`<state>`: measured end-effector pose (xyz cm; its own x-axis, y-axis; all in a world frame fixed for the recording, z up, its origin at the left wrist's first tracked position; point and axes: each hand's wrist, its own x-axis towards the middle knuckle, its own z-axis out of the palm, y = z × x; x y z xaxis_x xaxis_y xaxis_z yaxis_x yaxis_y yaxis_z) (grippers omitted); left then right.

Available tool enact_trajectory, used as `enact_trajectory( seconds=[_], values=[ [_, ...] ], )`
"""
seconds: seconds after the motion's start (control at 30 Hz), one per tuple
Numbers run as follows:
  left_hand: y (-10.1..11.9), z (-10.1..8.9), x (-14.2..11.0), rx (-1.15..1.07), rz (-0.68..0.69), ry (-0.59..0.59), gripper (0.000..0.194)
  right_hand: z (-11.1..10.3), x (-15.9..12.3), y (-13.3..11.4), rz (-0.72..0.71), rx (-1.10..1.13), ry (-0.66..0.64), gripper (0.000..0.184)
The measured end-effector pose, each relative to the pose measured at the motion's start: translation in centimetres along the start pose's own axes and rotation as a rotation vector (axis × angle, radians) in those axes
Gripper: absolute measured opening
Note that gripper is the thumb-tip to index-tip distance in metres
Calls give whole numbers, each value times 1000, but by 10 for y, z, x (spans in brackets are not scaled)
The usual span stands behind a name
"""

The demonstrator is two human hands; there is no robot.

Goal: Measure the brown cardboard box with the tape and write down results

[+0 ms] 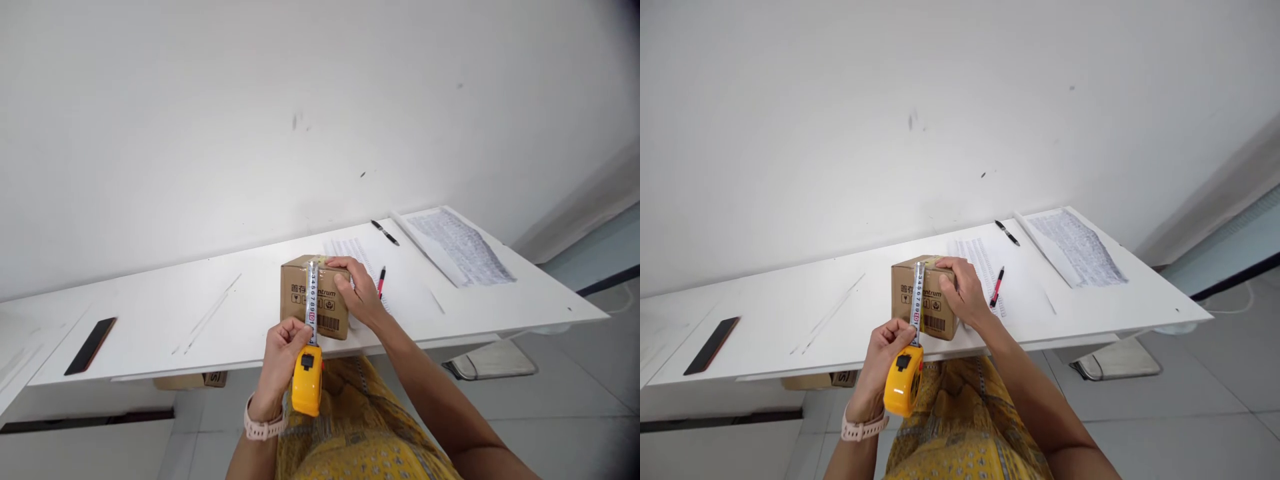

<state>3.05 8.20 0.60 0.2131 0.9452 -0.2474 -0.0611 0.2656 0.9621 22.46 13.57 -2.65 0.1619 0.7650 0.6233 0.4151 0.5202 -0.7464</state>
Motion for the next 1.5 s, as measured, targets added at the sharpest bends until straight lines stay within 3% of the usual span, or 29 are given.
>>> enact_trajectory(
  seconds=[0.17,0.37,0.47,0.6,0.83,1.23,1.5],
  values=[
    [-7,-7,2,30,14,-25,37,-4,5,-4,13,-39,-13,19],
    [-11,-9,3,60,16,-7,39,-9,11,-14,-259,-220,-124,39],
    [-11,-7,5,67,16,-8,41,-11,13,-14,-305,-309,-167,43],
    [-12,-6,8,82,23,-3,41,-12,16,-12,-292,-334,-143,39],
    [-18,-5,10,88,19,12,42,-5,24,-24,-190,-309,-63,15],
    [-56,-10,-4,-79,-216,-14,39,-5,31,-28,10,-282,-59,17],
    [-60,-22,8,-63,-173,27,40,-7,32,-26,38,-234,-66,18]
  ],
)
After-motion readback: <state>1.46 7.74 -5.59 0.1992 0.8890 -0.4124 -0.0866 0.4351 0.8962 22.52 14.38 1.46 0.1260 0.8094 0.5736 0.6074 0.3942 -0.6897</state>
